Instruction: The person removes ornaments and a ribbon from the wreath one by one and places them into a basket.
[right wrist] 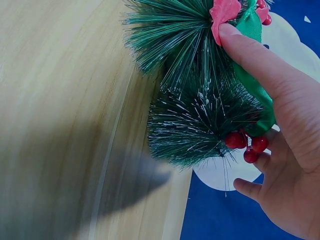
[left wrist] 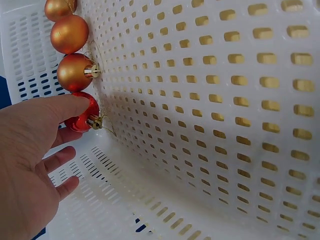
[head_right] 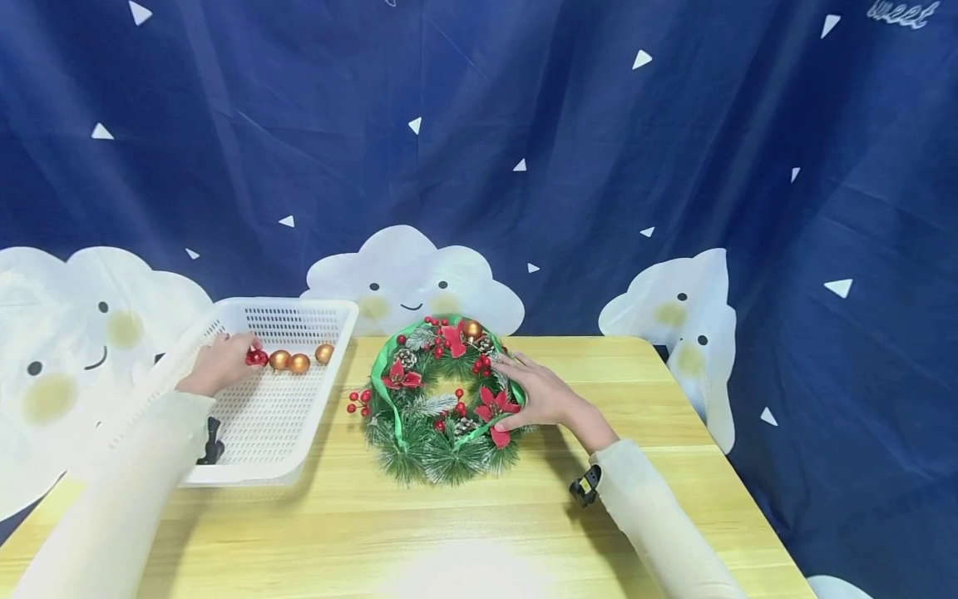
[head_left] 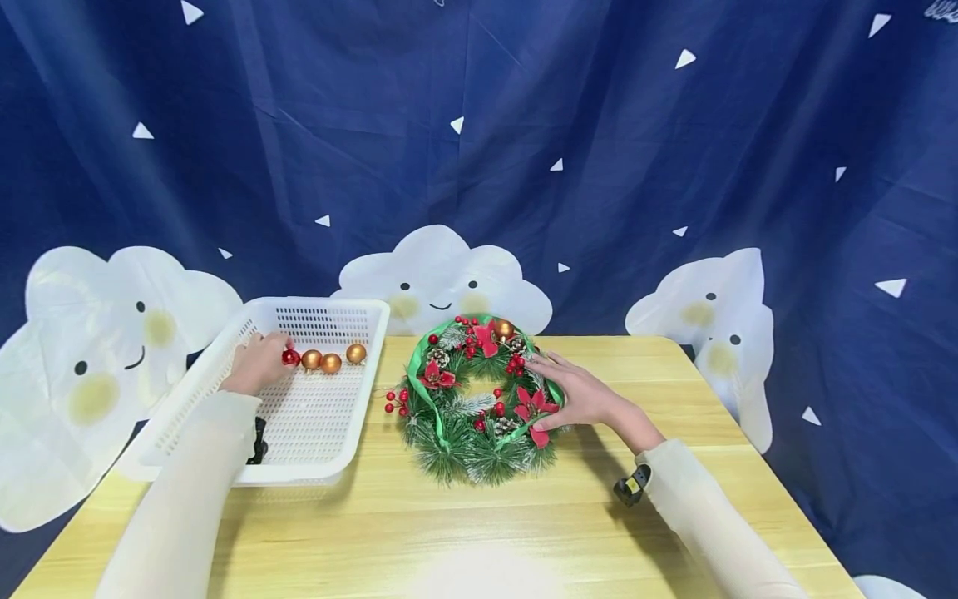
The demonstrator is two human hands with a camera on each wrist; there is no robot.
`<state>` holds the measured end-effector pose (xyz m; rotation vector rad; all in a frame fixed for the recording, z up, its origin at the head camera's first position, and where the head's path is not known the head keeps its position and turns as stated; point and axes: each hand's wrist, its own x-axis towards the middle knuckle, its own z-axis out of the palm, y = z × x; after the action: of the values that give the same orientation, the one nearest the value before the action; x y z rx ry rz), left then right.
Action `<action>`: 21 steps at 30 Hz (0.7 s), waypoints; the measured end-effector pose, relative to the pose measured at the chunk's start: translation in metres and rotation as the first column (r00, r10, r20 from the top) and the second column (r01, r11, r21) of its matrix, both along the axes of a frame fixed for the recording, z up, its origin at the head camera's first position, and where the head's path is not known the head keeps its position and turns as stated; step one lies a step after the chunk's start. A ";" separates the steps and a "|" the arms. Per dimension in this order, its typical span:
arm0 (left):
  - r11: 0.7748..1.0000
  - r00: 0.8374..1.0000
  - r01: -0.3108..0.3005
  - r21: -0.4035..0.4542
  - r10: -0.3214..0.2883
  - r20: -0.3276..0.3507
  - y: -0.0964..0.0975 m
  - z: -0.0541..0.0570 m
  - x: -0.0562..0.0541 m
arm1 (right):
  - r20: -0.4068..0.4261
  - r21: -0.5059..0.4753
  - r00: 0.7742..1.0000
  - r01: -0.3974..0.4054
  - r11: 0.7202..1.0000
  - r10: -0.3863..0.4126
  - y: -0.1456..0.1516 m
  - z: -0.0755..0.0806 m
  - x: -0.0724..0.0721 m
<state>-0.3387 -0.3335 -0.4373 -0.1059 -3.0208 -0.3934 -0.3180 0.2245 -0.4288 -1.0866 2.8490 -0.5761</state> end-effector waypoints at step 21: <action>1.000 1.000 0.012 -0.014 -0.012 0.026 0.004 0.003 0.004 | -0.005 0.001 1.000 -0.004 1.000 0.004 0.000 -0.001 -0.001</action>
<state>-0.3344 -0.3295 -0.4347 -0.1206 -3.0502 -0.3774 -0.3192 0.2248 -0.4296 -1.0956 2.8501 -0.5728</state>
